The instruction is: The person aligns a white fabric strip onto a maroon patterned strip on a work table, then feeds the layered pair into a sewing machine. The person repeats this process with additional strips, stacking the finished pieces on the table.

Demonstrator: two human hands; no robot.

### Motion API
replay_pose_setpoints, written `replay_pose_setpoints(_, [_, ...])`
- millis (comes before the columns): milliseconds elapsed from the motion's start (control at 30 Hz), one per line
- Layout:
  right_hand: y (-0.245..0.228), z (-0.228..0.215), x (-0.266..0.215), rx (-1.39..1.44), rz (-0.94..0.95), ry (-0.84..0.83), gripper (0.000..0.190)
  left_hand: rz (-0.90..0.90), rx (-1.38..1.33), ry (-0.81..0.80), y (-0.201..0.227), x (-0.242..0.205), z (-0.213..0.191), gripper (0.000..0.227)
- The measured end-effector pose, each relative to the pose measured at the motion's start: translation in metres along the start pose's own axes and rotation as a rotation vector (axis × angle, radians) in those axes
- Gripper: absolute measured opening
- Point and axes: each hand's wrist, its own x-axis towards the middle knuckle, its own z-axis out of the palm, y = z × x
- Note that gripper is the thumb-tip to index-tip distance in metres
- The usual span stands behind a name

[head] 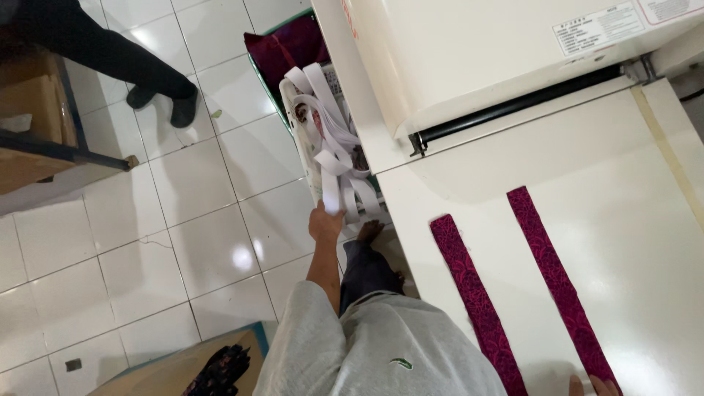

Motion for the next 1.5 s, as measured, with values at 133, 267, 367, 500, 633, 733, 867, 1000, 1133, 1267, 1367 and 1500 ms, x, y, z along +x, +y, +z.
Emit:
replay_pose_setpoints(133, [0.016, 0.0, -0.004, -0.006, -0.037, 0.004, 0.044, -0.002, -0.014, 0.029, 0.002, -0.008, -0.008, 0.082])
replay_pose_setpoints(267, [0.023, 0.001, -0.008, 0.008, -0.17, 0.075, 0.043, 0.026, -0.093, 0.113, 0.0, -0.01, -0.005, 0.072])
replay_pose_setpoints(367, [0.03, 0.002, -0.011, 0.113, -0.261, 0.133, 0.04, -0.01, -0.195, 0.12, -0.006, -0.003, 0.003, 0.057])
replay_pose_setpoints(500, [0.039, 0.004, -0.01, 0.104, -0.241, 0.09, 0.038, 0.001, -0.458, 0.005, -0.016, 0.021, 0.01, 0.058])
replay_pose_setpoints(633, [0.039, 0.007, -0.009, 0.242, -0.211, 0.064, 0.037, -0.064, -0.969, -0.13, -0.011, 0.028, -0.004, 0.045])
replay_pose_setpoints(733, [0.024, 0.002, -0.008, 0.259, -0.172, -0.023, 0.035, -0.041, -1.622, -0.384, 0.008, 0.012, -0.042, 0.038])
replay_pose_setpoints(867, [-0.031, -0.013, -0.009, 0.324, -0.119, -0.146, 0.036, 0.182, -1.826, -0.542, 0.051, -0.031, -0.109, 0.037])
replay_pose_setpoints(1000, [-0.108, -0.044, -0.022, 0.414, -0.113, -0.316, 0.042, 0.536, -1.87, -0.691, 0.108, -0.111, -0.136, 0.043])
replay_pose_setpoints(1133, [-0.172, -0.058, -0.028, 0.94, -0.744, -0.225, 0.066, 0.568, -1.625, -1.231, 0.159, -0.236, -0.1, 0.056])
replay_pose_setpoints(1267, [-0.166, -0.05, -0.027, 1.066, -0.809, -0.284, 0.057, 0.701, -1.391, -1.421, 0.182, -0.316, -0.07, 0.045])
replay_pose_setpoints(1367, [-0.117, -0.034, -0.023, 1.126, -0.409, -0.584, 0.016, 0.716, -1.348, -1.418, 0.184, -0.322, -0.052, 0.036])
replay_pose_setpoints(1500, [-0.033, -0.019, -0.018, 0.72, 0.001, -0.734, 0.013, 0.524, -1.432, -1.249, 0.19, -0.269, -0.028, 0.036])
